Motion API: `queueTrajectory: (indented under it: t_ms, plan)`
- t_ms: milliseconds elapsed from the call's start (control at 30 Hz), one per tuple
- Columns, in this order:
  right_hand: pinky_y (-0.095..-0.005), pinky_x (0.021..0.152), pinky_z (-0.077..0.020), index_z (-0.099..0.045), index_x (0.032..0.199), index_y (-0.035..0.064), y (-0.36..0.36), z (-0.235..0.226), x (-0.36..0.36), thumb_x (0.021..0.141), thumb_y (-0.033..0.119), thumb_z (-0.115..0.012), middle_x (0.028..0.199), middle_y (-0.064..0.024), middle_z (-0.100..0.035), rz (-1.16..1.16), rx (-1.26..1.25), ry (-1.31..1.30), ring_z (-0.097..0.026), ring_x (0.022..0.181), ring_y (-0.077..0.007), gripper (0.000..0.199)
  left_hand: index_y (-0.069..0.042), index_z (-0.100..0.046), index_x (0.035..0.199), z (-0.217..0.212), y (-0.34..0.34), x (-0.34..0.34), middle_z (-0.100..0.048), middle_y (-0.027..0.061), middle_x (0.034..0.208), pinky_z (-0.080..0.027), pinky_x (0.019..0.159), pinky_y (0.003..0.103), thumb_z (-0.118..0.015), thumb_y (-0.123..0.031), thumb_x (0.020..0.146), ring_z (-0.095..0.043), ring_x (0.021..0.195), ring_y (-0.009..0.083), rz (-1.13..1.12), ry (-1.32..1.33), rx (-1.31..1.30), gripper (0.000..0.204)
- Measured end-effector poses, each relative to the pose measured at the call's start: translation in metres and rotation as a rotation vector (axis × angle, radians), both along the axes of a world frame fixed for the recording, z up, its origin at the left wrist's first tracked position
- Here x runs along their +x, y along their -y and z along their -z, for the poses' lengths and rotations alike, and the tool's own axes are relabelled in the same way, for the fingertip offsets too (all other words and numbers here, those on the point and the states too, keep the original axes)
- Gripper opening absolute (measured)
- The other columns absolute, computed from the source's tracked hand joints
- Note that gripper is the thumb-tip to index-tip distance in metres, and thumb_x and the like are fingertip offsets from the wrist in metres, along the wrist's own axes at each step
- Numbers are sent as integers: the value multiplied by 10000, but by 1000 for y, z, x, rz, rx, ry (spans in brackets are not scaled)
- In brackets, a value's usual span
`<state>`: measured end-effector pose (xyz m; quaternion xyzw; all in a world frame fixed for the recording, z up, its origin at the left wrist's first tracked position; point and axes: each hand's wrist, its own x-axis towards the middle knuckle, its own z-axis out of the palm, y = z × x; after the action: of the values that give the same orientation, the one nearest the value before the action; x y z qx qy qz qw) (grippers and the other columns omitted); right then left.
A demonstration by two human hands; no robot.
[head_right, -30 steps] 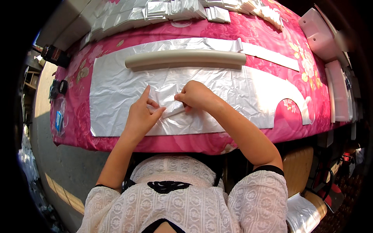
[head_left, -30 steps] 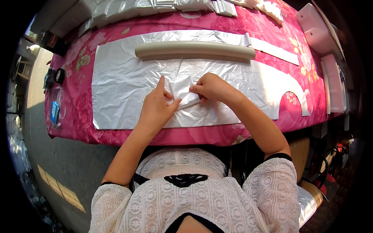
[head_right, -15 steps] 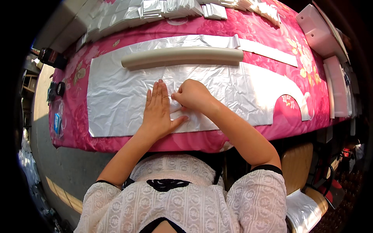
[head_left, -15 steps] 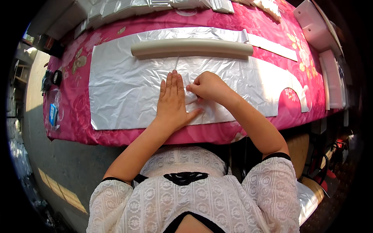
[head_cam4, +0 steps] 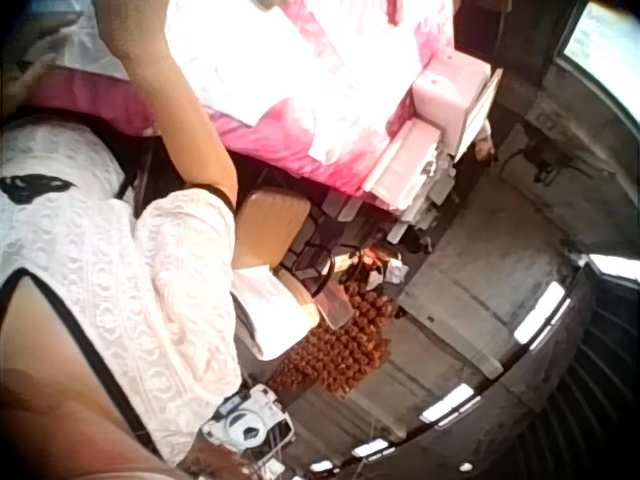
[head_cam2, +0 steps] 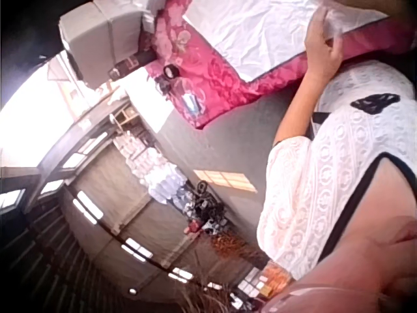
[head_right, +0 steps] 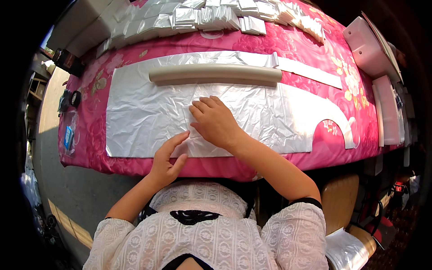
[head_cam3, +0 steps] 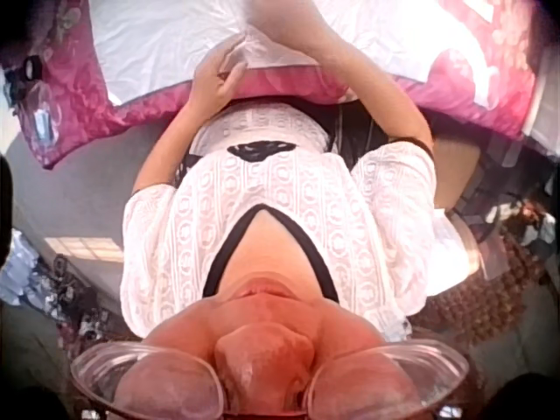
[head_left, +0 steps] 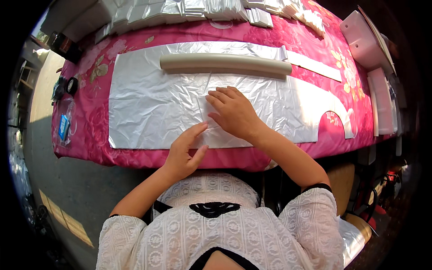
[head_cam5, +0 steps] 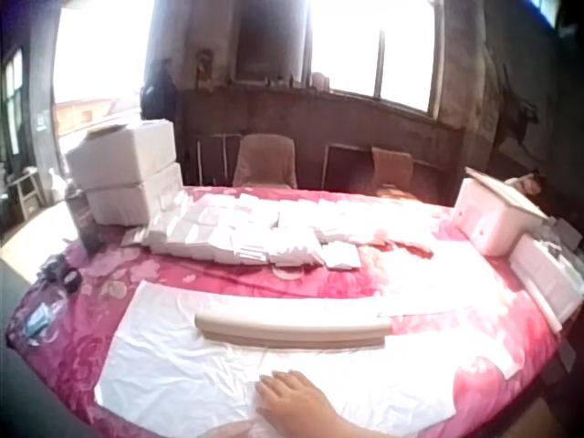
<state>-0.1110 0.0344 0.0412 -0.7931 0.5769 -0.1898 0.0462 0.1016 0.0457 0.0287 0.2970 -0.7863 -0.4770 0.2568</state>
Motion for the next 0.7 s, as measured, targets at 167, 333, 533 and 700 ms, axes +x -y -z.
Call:
queueTrajectory:
  t_ms: [167,333,533,700]
  plan:
    - [-462,1090,-133,-388,1322,7,17,45,39,858,443,-488,1412,-211,-287,-73,21,43,-197,1340,-348,645,22,-559,1147,3,-38,58,-632,119,1054,-470,838,270,-510,-88,893,-616,943,179,-11,145,809,281]
    - [-479,1097,-46,-253,1378,-22,-38,34,123,870,484,-444,1458,-247,-127,-107,307,301,-54,1371,-380,742,32,-495,1182,22,-64,91,-585,132,1110,-490,835,283,-498,-221,928,-585,989,192,-454,-233,1388,359]
    - [-508,1091,-50,-493,1194,-14,-62,15,140,820,414,-538,1374,-230,-321,-366,407,409,-162,1344,-379,570,25,-600,1004,11,-58,85,-622,65,976,-478,745,261,-541,-142,901,-593,884,159,-574,11,1144,205]
    - [-500,1077,-186,-653,845,59,-42,5,72,785,251,-619,1140,-114,-557,-450,277,229,-378,1239,-295,204,-10,-634,868,-27,-22,62,-634,118,926,-483,748,325,-698,-57,666,-614,854,265,-136,353,54,217]
